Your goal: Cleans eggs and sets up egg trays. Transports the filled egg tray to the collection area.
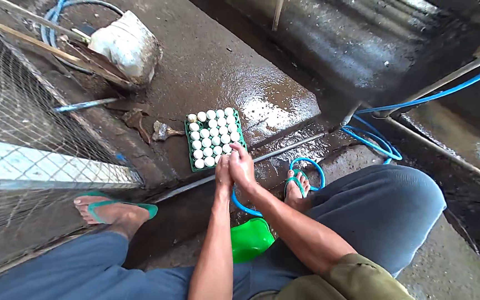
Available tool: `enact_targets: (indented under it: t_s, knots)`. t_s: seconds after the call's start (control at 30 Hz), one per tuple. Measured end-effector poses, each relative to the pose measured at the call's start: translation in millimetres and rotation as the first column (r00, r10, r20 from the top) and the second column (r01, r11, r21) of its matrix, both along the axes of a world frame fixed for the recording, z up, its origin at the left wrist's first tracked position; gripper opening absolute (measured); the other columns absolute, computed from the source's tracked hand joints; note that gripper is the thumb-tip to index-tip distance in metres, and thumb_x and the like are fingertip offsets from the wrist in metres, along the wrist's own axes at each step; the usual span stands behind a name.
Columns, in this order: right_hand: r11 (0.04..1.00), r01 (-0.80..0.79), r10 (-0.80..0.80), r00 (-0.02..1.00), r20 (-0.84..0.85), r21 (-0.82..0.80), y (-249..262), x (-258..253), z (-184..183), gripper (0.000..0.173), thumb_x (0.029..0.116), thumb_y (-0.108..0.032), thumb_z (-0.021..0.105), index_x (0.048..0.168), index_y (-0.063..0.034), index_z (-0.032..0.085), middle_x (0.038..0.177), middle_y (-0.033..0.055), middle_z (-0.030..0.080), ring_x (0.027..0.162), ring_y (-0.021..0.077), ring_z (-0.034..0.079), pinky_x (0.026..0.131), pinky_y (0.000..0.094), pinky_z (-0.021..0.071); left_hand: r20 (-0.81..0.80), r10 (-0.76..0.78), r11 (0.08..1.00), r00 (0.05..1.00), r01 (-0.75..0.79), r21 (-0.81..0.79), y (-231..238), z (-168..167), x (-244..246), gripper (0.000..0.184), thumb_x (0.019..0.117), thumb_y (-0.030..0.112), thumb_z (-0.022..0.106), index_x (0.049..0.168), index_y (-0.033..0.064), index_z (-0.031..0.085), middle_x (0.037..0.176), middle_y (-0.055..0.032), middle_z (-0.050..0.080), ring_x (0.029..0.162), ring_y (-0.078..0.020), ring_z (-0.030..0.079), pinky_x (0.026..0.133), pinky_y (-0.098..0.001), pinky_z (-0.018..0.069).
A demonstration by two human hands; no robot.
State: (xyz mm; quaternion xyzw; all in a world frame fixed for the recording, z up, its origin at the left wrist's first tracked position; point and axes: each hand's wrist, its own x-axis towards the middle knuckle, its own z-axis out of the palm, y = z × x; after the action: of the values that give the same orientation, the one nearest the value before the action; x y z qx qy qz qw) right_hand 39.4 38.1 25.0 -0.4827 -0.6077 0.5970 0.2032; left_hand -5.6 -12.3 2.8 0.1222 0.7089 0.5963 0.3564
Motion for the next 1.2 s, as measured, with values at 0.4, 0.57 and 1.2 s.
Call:
enact_targets:
  t_s: [0.4,0.57,1.2]
  knots:
    - [0.981,0.044,-0.055,0.997,-0.051,-0.191,15.1,5.3,-19.9,0.043,0.1101,-0.030,0.037,0.128,-0.0025,0.064,0.120,0.0184,0.066,0.110,0.0279,0.063,0.095,0.0501,0.0507,0.302,-0.119,0.988,0.946,0.084,0.127,-14.7,-7.8,-19.8,0.028,0.1079,0.025,0.045,0.126,0.0059,0.051,0.107,-0.0084,0.062,0.091,-0.0139,0.062,0.078,-0.0321,0.0542]
    - [0.925,-0.199,0.196,0.980,0.044,0.323,-8.3,0.5,-14.1,0.044,0.1049,-0.023,0.041,0.140,-0.0124,0.064,0.160,0.0146,0.043,0.152,0.0358,0.033,0.124,0.0554,0.0238,0.221,-0.103,0.992,0.970,0.085,0.089,-13.4,3.1,-9.6,0.049,0.1133,0.032,0.020,0.145,0.0059,0.048,0.131,-0.0089,0.061,0.115,-0.0111,0.058,0.099,-0.0321,0.0489]
    - [0.951,-0.221,0.231,0.973,0.023,-0.214,22.9,1.1,-17.5,0.040,0.1083,-0.017,0.041,0.145,-0.0144,0.056,0.129,0.0143,0.065,0.109,0.0247,0.065,0.089,0.0481,0.0531,0.318,-0.211,0.968,0.924,0.242,-0.060,-14.9,6.9,-23.1,0.048,0.1128,0.034,0.020,0.104,0.0064,0.059,0.066,-0.0023,0.057,0.044,-0.0075,0.047,0.040,-0.0210,0.0408]
